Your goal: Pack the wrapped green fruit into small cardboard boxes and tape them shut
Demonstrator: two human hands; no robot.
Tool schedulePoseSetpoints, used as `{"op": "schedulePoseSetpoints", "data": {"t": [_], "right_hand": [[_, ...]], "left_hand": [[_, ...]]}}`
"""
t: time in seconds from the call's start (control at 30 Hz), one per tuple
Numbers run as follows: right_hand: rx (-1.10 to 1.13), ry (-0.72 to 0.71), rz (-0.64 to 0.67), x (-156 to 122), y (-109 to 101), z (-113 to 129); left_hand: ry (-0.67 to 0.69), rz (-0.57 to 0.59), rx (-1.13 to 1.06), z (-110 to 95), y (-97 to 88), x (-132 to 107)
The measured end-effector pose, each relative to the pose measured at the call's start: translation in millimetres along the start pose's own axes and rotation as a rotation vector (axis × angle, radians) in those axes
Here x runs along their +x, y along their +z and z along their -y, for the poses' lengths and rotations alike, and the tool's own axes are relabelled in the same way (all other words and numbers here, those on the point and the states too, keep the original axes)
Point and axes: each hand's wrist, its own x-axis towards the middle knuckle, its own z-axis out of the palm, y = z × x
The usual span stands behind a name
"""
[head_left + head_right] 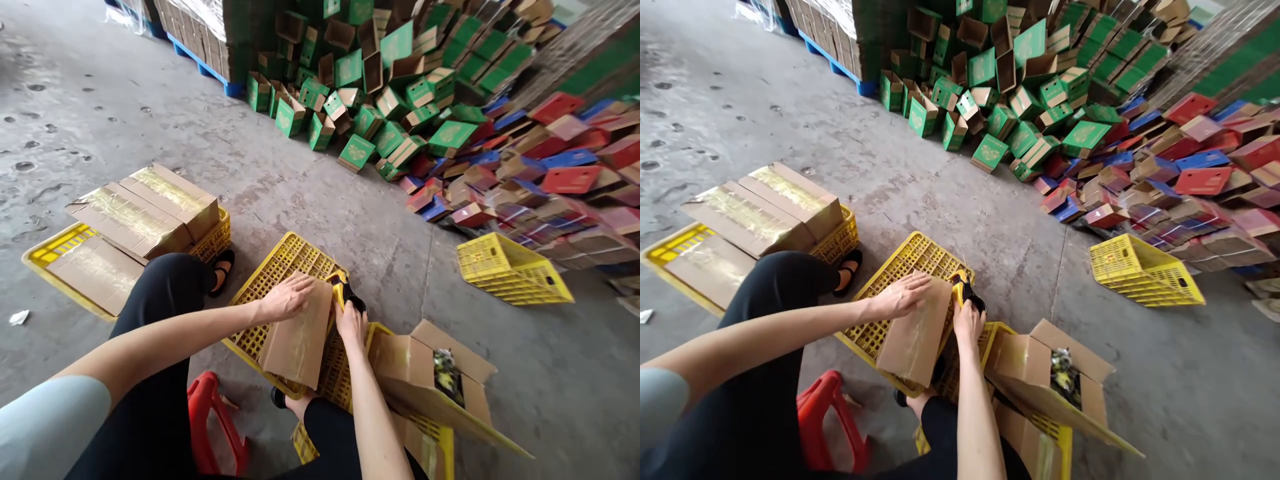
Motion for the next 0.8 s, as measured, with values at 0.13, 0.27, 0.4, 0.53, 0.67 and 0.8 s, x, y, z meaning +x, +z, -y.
{"op": "schedulePoseSetpoints", "data": {"t": [0.13,0.27,0.4,0.53,0.67,0.8], "right_hand": [[0.092,-0.108,0.002,35,41,2],[0.201,-0.212,0.05,47,60,-3],[0.252,-0.197,-0.016,34,50,-11],[0.288,-0.222,-0.062,-11,29,8],[0.36,-0.358,-0.159,-95,29,83],[0.372,-0.37,-0.079,-173,47,173]], "left_hand": [[0.012,0.096,-0.027,30,15.8,59],[-0.133,0.247,0.013,35,20.7,78],[-0.328,0.308,0.021,36,-2.2,61],[-0.564,0.311,-0.029,41,-29.3,7],[-0.685,0.245,-0.077,40,-41.3,-62],[-0.791,0.099,-0.326,34,-41.5,-106]]}}
